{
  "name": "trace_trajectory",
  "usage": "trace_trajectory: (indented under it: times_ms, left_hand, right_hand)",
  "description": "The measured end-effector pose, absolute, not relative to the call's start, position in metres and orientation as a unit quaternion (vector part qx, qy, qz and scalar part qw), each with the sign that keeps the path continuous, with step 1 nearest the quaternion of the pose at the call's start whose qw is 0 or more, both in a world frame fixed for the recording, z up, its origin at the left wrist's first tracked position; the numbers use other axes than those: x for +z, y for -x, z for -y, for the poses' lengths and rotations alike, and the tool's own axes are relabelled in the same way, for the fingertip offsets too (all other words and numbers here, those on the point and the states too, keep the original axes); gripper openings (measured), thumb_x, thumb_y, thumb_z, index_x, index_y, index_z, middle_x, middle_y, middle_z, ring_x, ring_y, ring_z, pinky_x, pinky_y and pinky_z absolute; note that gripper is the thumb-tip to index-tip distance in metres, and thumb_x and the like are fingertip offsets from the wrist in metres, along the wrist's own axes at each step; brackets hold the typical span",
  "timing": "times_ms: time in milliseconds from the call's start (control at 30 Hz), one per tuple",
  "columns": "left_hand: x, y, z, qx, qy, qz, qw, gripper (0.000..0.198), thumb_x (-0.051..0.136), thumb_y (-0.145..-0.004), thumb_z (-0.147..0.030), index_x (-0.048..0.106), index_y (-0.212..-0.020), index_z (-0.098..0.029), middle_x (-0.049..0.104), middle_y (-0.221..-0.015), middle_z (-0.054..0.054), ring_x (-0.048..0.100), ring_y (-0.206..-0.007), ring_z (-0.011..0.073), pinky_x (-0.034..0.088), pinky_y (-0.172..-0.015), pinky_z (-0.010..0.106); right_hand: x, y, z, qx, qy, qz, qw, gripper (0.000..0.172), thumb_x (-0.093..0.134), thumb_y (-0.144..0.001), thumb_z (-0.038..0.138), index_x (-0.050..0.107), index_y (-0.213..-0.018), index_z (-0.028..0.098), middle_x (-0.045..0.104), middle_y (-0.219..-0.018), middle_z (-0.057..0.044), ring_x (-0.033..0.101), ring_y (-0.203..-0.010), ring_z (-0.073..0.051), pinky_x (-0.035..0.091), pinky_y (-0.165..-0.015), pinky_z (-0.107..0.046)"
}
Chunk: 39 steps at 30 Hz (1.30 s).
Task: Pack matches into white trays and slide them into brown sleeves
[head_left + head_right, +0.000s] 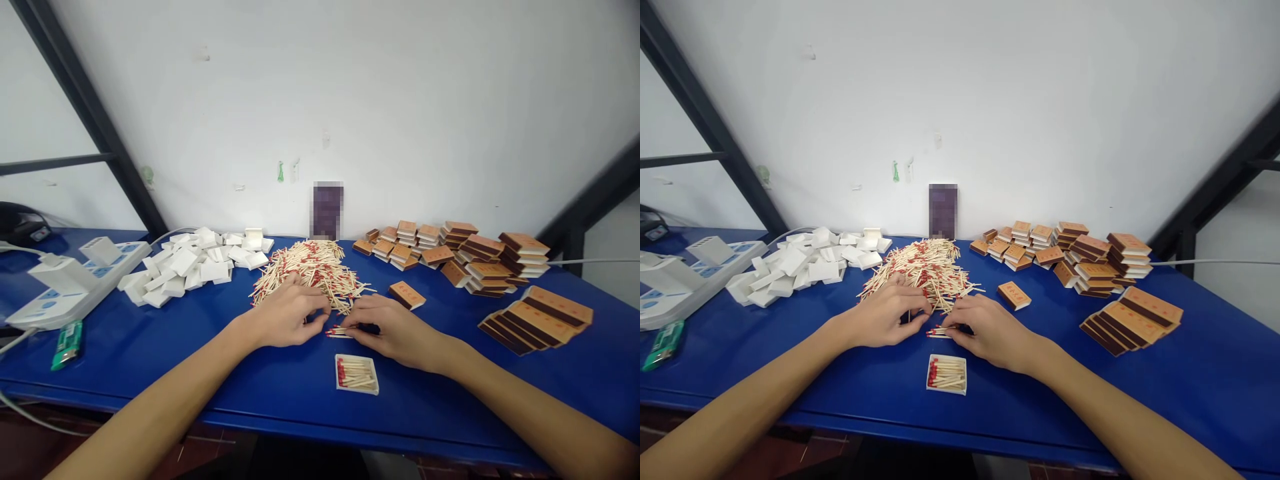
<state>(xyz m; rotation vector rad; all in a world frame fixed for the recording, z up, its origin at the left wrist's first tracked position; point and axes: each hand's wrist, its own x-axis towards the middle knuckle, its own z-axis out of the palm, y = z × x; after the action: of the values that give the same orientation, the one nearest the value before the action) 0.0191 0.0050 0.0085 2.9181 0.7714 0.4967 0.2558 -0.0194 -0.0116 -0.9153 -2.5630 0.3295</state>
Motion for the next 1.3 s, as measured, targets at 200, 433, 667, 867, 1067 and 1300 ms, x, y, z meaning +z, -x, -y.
trace_trajectory:
  times_ms: [200, 433, 667, 867, 1067, 1300]
  left_hand:
    - [0.0057, -0.0171, -0.0098, 0.157, -0.951, -0.26, 0.061, 0.012, 0.052, -0.086, -0.018, 0.064, -0.082, -0.018, 0.058, -0.06, -0.005, 0.051, -0.057, 0.0106, 0.038, -0.079, 0.031]
    - [0.0066, -0.019, -0.0091, 0.165, -0.953, -0.254, 0.025, 0.024, 0.053, -0.09, -0.027, 0.067, -0.074, -0.016, 0.061, -0.073, 0.002, 0.055, -0.072, 0.0148, 0.04, -0.073, 0.03]
    - [0.0099, -0.0182, -0.0091, 0.135, -0.951, -0.271, 0.059, 0.03, 0.048, -0.097, -0.027, 0.067, -0.075, -0.017, 0.062, -0.063, -0.001, 0.052, -0.059, 0.0115, 0.036, -0.062, 0.025]
    - [0.0087, -0.0172, -0.0079, 0.148, -0.952, -0.262, 0.059, 0.023, 0.048, -0.094, -0.025, 0.067, -0.083, -0.017, 0.062, -0.066, -0.001, 0.054, -0.059, 0.0107, 0.036, -0.058, 0.024]
    - [0.008, -0.017, -0.0084, 0.148, -0.955, -0.253, 0.049, 0.018, 0.052, -0.088, -0.023, 0.07, -0.087, -0.019, 0.062, -0.066, -0.002, 0.054, -0.058, 0.011, 0.037, -0.057, 0.025]
    - [0.0062, -0.0165, -0.008, 0.146, -0.957, -0.241, 0.062, 0.015, 0.057, -0.082, -0.024, 0.069, -0.088, -0.02, 0.06, -0.064, -0.003, 0.053, -0.057, 0.0104, 0.04, -0.058, 0.026]
  right_hand:
    - [-0.0114, -0.2523, 0.0216, 0.115, 0.327, 0.916, 0.204, 0.016, 0.057, -0.095, 0.022, 0.072, -0.096, 0.02, 0.07, -0.087, -0.004, 0.061, -0.083, -0.018, 0.046, -0.078, -0.032]
    - [-0.0146, -0.254, 0.0196, 0.105, 0.325, 0.914, 0.217, 0.017, 0.055, -0.096, 0.023, 0.071, -0.093, 0.02, 0.07, -0.085, -0.005, 0.061, -0.08, -0.018, 0.046, -0.077, -0.031]
    - [-0.0154, -0.2547, 0.0184, 0.105, 0.332, 0.912, 0.216, 0.017, 0.054, -0.096, 0.023, 0.07, -0.093, 0.019, 0.069, -0.085, -0.005, 0.061, -0.081, -0.018, 0.047, -0.077, -0.031]
    - [-0.0154, -0.2545, 0.018, 0.094, 0.326, 0.913, 0.228, 0.017, 0.052, -0.096, 0.022, 0.069, -0.094, 0.019, 0.068, -0.086, -0.006, 0.061, -0.081, -0.018, 0.048, -0.075, -0.031]
    - [-0.0153, -0.2543, 0.0178, 0.087, 0.324, 0.914, 0.227, 0.019, 0.051, -0.097, 0.02, 0.07, -0.096, 0.02, 0.068, -0.089, -0.007, 0.062, -0.085, -0.019, 0.049, -0.078, -0.033]
    - [-0.0177, -0.2536, 0.0174, 0.082, 0.311, 0.914, 0.246, 0.02, 0.051, -0.094, 0.016, 0.07, -0.098, 0.02, 0.069, -0.091, -0.007, 0.062, -0.087, -0.019, 0.051, -0.079, -0.034]
